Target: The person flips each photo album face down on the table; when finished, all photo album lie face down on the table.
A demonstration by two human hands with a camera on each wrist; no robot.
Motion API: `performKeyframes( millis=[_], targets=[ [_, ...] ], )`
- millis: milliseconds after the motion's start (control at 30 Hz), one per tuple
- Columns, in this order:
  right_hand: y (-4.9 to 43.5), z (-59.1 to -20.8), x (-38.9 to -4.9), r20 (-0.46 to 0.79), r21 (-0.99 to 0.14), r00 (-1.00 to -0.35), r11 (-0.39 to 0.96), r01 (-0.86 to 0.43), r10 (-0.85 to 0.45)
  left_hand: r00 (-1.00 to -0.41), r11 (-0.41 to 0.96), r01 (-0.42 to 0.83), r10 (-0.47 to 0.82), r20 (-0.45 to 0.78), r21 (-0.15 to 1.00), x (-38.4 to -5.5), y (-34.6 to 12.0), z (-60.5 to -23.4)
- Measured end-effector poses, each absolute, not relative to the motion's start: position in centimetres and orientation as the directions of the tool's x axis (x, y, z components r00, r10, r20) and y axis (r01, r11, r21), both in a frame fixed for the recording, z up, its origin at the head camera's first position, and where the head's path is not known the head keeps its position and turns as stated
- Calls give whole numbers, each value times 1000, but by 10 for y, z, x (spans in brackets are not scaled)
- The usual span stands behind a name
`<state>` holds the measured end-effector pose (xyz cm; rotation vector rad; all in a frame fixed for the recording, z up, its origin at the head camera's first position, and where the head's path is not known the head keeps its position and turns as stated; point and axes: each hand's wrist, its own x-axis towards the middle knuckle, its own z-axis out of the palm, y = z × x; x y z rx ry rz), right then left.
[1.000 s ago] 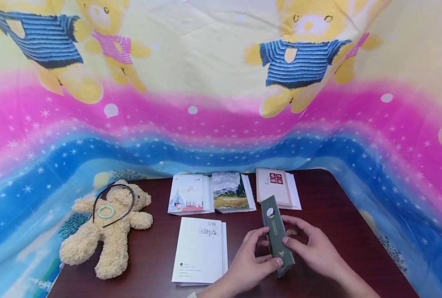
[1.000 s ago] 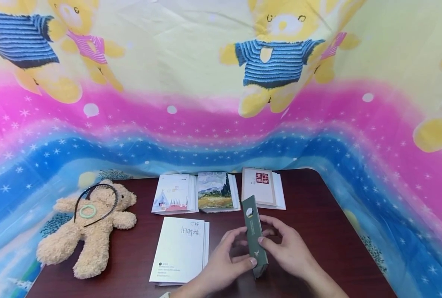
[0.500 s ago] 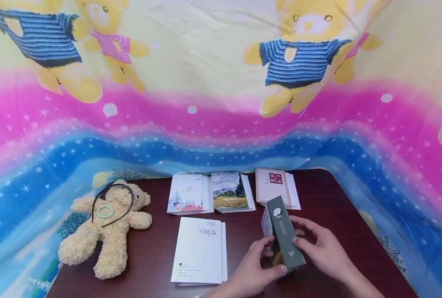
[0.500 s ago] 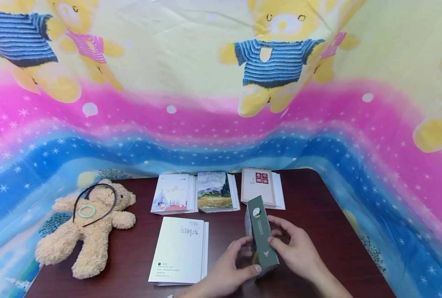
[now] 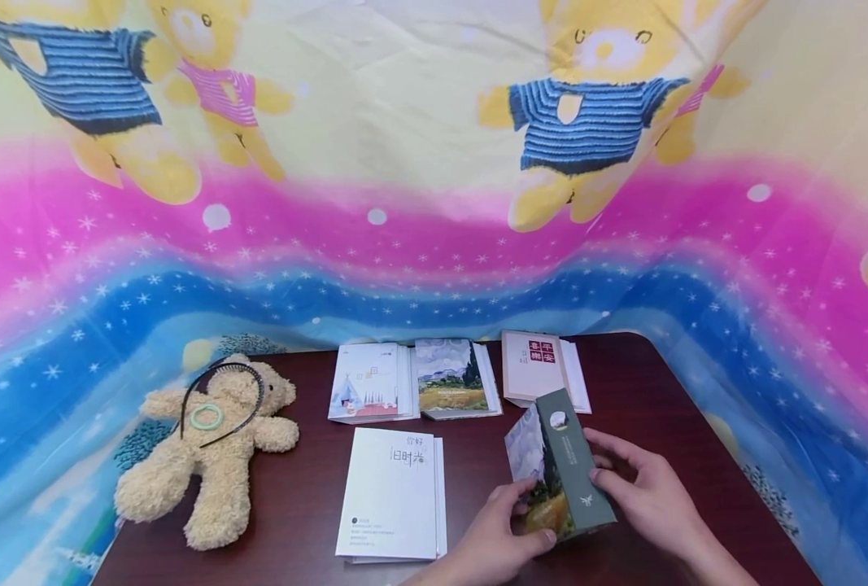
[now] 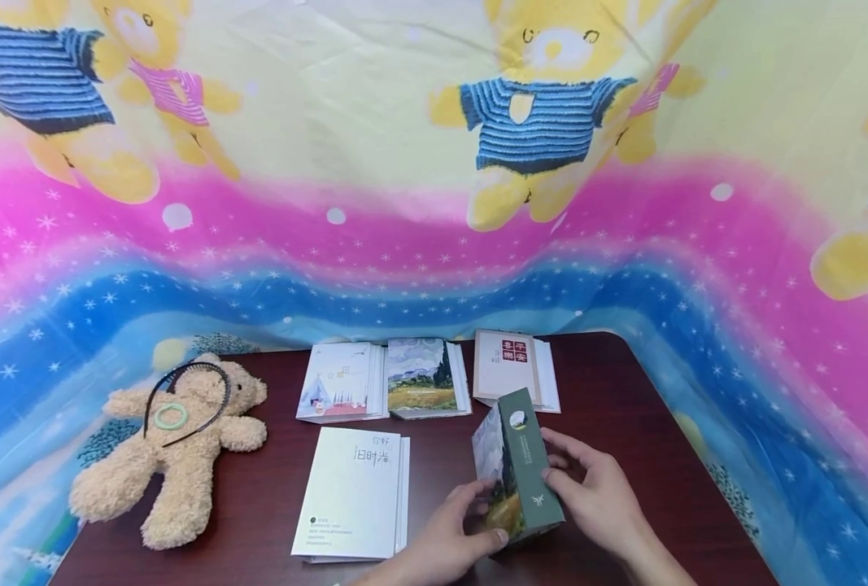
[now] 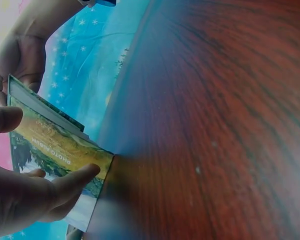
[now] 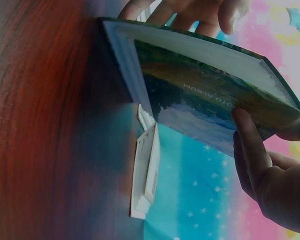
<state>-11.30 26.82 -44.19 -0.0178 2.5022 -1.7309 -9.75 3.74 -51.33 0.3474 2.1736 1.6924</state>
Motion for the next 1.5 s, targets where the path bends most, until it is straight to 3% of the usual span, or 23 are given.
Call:
performKeyframes(
  millis=[700,1000,1500],
  targets=[
    [288,-478,-122,-202,-954,-979,224,199,7,-910,366,-38,372,-183,930,-101,25,-519],
    [299,-492,-124,-270,-939,-963,219,266,10,-876,330,-108,415,-247,938,-104,20,-523],
    [310,-518,-132,-313,-918,-950,254,304,7,-872,289,-108,432,-230,951,-104,12,-529]
  ],
)
